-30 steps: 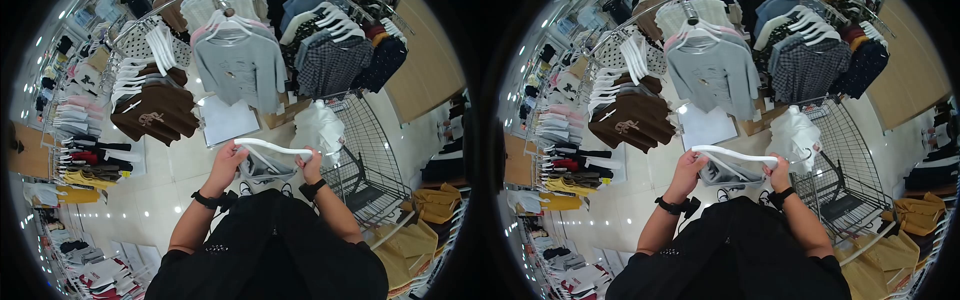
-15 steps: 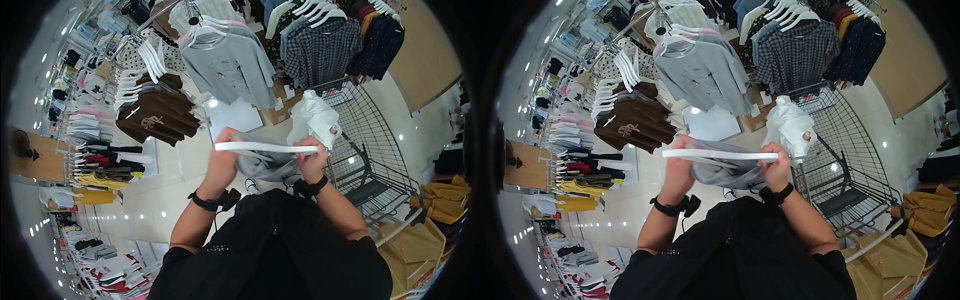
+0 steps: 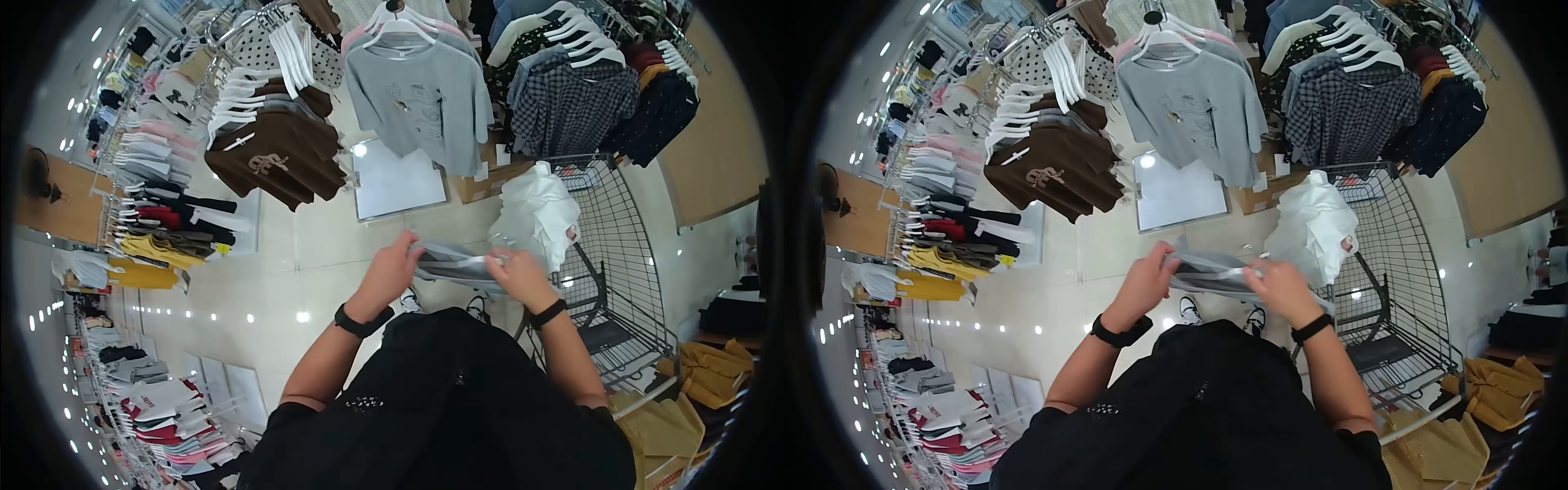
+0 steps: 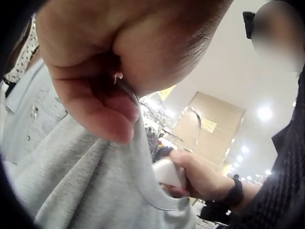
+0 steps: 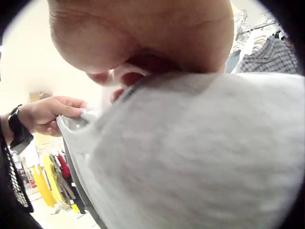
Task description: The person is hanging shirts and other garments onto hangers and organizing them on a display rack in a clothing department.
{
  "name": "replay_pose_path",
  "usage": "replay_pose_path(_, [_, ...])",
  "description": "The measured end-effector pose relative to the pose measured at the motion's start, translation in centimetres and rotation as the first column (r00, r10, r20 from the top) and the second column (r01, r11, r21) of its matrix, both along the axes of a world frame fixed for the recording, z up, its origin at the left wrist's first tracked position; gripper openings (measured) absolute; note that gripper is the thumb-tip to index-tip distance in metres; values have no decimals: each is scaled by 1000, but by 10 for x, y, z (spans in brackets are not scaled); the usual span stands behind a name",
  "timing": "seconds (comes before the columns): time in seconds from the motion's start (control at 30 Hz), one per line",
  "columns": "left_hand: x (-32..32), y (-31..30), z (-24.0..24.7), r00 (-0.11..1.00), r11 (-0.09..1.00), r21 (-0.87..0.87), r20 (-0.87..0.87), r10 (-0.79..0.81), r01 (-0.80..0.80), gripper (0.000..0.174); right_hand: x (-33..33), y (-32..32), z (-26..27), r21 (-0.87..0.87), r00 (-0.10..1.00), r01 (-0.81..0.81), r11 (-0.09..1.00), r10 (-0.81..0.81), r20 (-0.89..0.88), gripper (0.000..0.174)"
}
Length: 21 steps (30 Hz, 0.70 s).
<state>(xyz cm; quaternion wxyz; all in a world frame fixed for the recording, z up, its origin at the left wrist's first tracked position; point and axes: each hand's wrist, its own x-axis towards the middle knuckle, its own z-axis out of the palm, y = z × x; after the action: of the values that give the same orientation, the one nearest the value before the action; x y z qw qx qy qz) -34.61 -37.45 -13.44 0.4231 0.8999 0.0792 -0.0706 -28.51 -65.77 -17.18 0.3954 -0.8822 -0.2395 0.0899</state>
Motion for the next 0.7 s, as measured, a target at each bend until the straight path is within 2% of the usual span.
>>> replay_pose_path(0.03, [-1,-3,-3,1000,1000,-16,0,2,-2,26,2,15,7,-100,994,-97,990,101,39,38])
replay_pose_path(0.07, [-2,-4,-3,997,996,-52,23,-69,70,28,5,31,15,-113,994,-97,989,102,39,38])
replay_pose_path(0.1, [-1,-2,0,989,986,-82,46,-141,144,30,7,48,22,-27,975,-197,980,198,99,37])
replay_pose_path(0.13, [0,4,8,991,989,-66,35,-129,131,34,11,62,31,56,944,-297,953,285,166,36])
replay_pose_path(0.17, [2,14,18,990,988,-74,35,-134,136,34,17,70,45,48,946,-293,955,282,163,36])
replay_pose_path(0.23, [4,46,39,985,998,6,165,-56,56,32,30,85,80,108,980,-101,989,117,-159,35])
replay_pose_path(0.3, [6,83,49,984,1000,25,177,-5,0,30,38,97,91,135,990,-88,987,102,-99,35])
replay_pose_path(0.37, [9,118,45,831,975,215,532,-166,57,30,40,116,107,250,987,-63,966,98,-130,33])
replay_pose_path(0.43, [10,137,38,839,976,199,513,-181,89,29,40,138,113,261,981,-75,962,118,-154,31])
replay_pose_path(0.5, [12,150,23,851,955,132,432,-297,266,29,39,165,109,187,982,-143,972,163,-97,30])
replay_pose_path(0.53, [11,157,19,885,954,69,360,-296,291,25,35,178,117,196,975,-151,969,179,-134,28])
replay_pose_path(0.57, [7,164,14,882,954,71,366,-297,292,25,32,186,117,194,976,-151,969,177,-128,28])
replay_pose_path(0.63, [5,180,12,882,953,92,363,-301,288,20,35,195,115,181,989,-146,973,150,-8,25])
replay_pose_path(0.67, [7,189,12,865,959,108,414,-283,262,18,40,190,105,158,984,-142,977,122,130,25])
replay_pose_path(0.7, [5,197,12,851,965,118,456,-262,234,16,43,186,103,257,984,-121,959,82,158,25])
